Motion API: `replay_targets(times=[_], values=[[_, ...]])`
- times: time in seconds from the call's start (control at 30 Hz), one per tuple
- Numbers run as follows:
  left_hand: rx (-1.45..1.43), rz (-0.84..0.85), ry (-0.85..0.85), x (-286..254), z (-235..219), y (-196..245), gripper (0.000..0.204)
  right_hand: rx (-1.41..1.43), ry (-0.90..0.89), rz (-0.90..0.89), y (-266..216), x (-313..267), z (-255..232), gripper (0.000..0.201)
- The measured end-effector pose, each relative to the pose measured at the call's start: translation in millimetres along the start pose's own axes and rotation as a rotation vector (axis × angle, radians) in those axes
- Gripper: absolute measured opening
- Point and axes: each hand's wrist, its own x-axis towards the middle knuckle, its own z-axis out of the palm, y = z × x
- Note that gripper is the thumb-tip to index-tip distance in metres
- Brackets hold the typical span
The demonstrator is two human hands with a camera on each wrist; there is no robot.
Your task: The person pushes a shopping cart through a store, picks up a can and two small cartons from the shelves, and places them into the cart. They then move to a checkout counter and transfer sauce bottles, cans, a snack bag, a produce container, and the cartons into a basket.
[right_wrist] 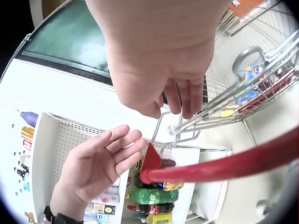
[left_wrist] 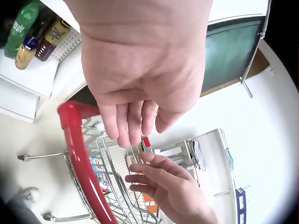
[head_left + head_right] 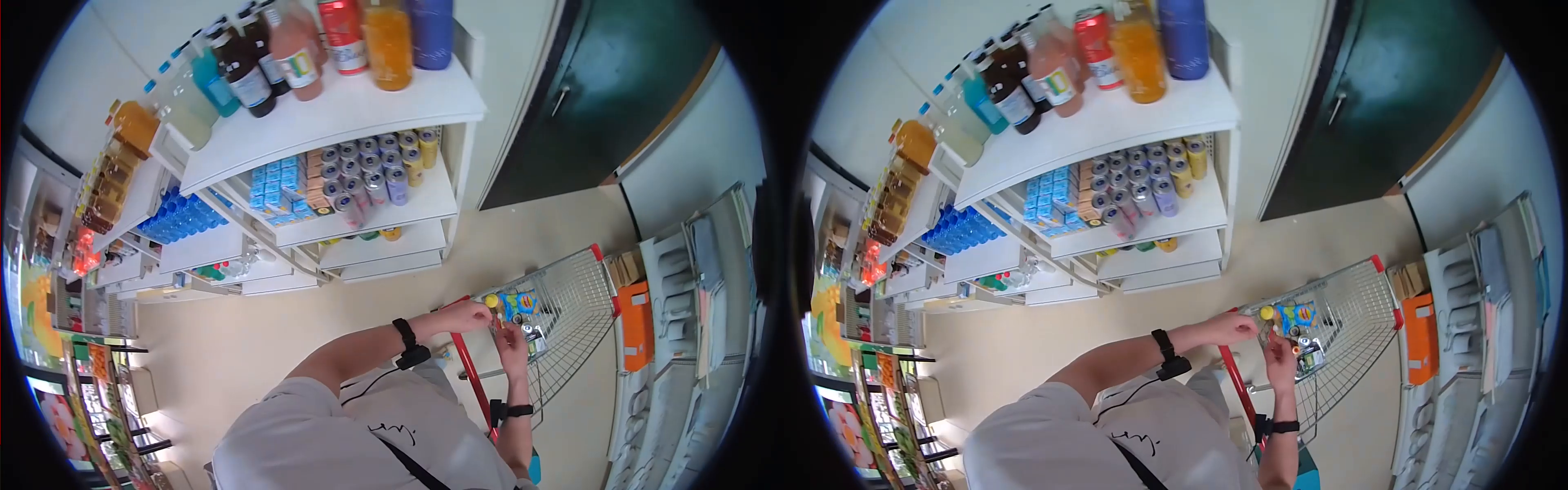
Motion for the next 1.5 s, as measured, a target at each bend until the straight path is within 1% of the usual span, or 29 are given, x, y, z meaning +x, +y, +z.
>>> replay_targets(times=[0.07,0.13,0.23,0.27,0.37,0.4,0.5,0.53,0.6,0.67,0.77,0.8,0.9,1.07,1.17,1.2,1.3,1.43,1.5], values=[[0.005,0.030,0.017,-27,-28,7,0.021,-0.016,0.005,-0.050,5,-11,29,0.035],[0.003,0.059,0.043,-53,-57,10,0.021,-0.039,0.000,-0.089,-7,-16,58,0.036],[-0.015,-0.098,0.008,-95,-96,6,0.021,-0.103,0.100,-0.101,-24,-36,102,0.037],[-0.021,-0.094,0.014,-108,-105,1,0.021,-0.111,0.096,-0.104,-25,-39,114,0.037],[-0.066,-0.194,0.006,-136,-133,-23,0.022,-0.044,0.053,-0.196,-26,-38,147,0.040],[-0.068,-0.190,0.010,-146,-141,-30,0.022,-0.048,0.051,-0.200,-37,-42,158,0.040],[-0.057,-0.048,0.113,-172,-155,-43,0.023,-0.200,-0.005,-0.096,-72,-51,183,0.045],[-0.064,-0.045,0.114,-179,-159,-45,0.023,-0.208,-0.006,-0.096,-77,-51,190,0.045],[-0.059,-0.034,0.163,-189,-168,-47,0.024,-0.267,-0.067,-0.125,-83,-46,202,0.048],[-0.064,-0.024,0.191,-197,-178,-50,0.024,-0.306,-0.100,-0.140,-92,-41,212,0.050],[-0.067,-0.026,0.234,-201,-191,-51,0.026,-0.403,-0.177,-0.223,-109,-32,223,0.050],[-0.077,-0.023,0.241,-204,-192,-51,0.026,-0.414,-0.183,-0.223,-116,-30,224,0.050],[-0.145,-0.071,0.283,-211,-204,-42,0.028,-0.485,-0.317,-0.182,-142,-22,233,0.053],[-0.220,-0.042,0.378,-221,-213,-44,0.027,-0.536,-0.381,-0.244,-158,-7,250,0.054],[-0.266,-0.066,0.439,-223,-221,-50,0.029,-0.528,-0.470,-0.283,-168,-4,261,0.055],[-0.267,-0.064,0.445,-223,-223,-50,0.029,-0.531,-0.474,-0.286,-172,-4,264,0.055],[-0.335,-0.103,0.458,-227,-226,-54,0.030,-0.556,-0.513,-0.296,-175,-7,270,0.054],[-0.455,-0.116,0.487,-232,-228,-65,0.030,-0.547,-0.556,-0.283,-165,-6,272,0.055],[-0.472,-0.137,0.505,-234,-231,-67,0.029,-0.558,-0.556,-0.280,-166,-7,271,0.056]])
